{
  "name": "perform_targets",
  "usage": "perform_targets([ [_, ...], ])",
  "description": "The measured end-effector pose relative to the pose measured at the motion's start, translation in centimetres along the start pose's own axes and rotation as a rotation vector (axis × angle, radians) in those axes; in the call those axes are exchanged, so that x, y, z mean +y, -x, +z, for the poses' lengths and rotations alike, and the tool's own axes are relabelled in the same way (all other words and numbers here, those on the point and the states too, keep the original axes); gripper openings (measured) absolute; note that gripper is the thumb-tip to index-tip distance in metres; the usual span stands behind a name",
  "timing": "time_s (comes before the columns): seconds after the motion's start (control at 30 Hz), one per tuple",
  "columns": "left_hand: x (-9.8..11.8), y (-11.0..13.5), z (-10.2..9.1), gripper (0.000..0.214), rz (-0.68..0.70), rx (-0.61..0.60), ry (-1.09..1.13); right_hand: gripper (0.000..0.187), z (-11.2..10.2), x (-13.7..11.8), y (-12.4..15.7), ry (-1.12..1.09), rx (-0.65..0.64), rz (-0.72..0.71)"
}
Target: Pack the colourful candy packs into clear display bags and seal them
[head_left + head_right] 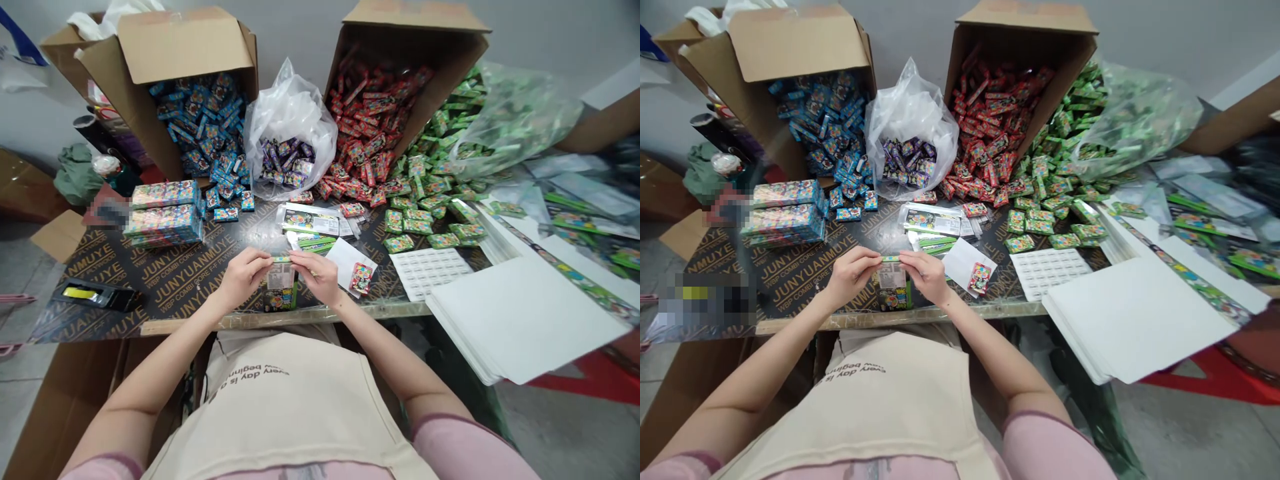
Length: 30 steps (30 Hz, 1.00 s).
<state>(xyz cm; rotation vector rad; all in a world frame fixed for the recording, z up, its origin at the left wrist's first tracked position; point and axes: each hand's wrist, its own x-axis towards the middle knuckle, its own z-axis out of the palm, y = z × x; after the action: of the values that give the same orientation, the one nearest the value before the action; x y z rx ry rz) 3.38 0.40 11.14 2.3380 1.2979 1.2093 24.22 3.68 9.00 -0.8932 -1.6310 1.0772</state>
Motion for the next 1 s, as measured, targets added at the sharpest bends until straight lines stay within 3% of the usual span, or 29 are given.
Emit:
perform_targets([
  [0.17, 0.3, 0.6, 0.2, 0.015, 0.099, -0.006, -0.083, 0.013, -1.5, 0.5, -0.3, -0.056, -0.072, 0.048],
  [0.27, 0.6, 0.5, -0.2, 0.020, 0.080, -0.081, -0.122, 0.024, -4.3, 2.9, -1.9, -0.006, 0.158, 0.151],
  [0.37, 0.7, 0.4, -0.5, 0.032, 0.099, -0.137, -0.167, 0.025, -7.8, 6.5, -2.7, 0.264, 0.367, 0.187],
  [0.5, 1.0, 0.7, 0.0, 0.027, 0.098, -0.065, -0.126, 0.019, -12.6, 9.8, -0.9, 0.667, 0.337, 0.197],
  [0.63, 0.9, 0.5, 1.0, 0.023, 0.034, 0.010, -0.044, 0.021, -16.1, 10.6, 2.2, 0.778, 0.286, 0.275],
  [0.77, 0.1, -0.2, 1.8, 0.022, -0.003, 0.056, -0.049, 0.050, -17.2, 10.9, 5.1, 0.772, 0.126, 0.313],
  [0.87, -0.4, -0.5, 2.1, 0.022, 0.012, 0.052, -0.056, 0.071, -17.0, 11.4, 6.3, 0.783, 0.084, 0.314],
  [1.0, -0.2, -0.3, 2.1, 0.022, 0.008, 0.049, -0.050, 0.040, -17.4, 13.0, 5.7, 0.750, 0.234, 0.319],
])
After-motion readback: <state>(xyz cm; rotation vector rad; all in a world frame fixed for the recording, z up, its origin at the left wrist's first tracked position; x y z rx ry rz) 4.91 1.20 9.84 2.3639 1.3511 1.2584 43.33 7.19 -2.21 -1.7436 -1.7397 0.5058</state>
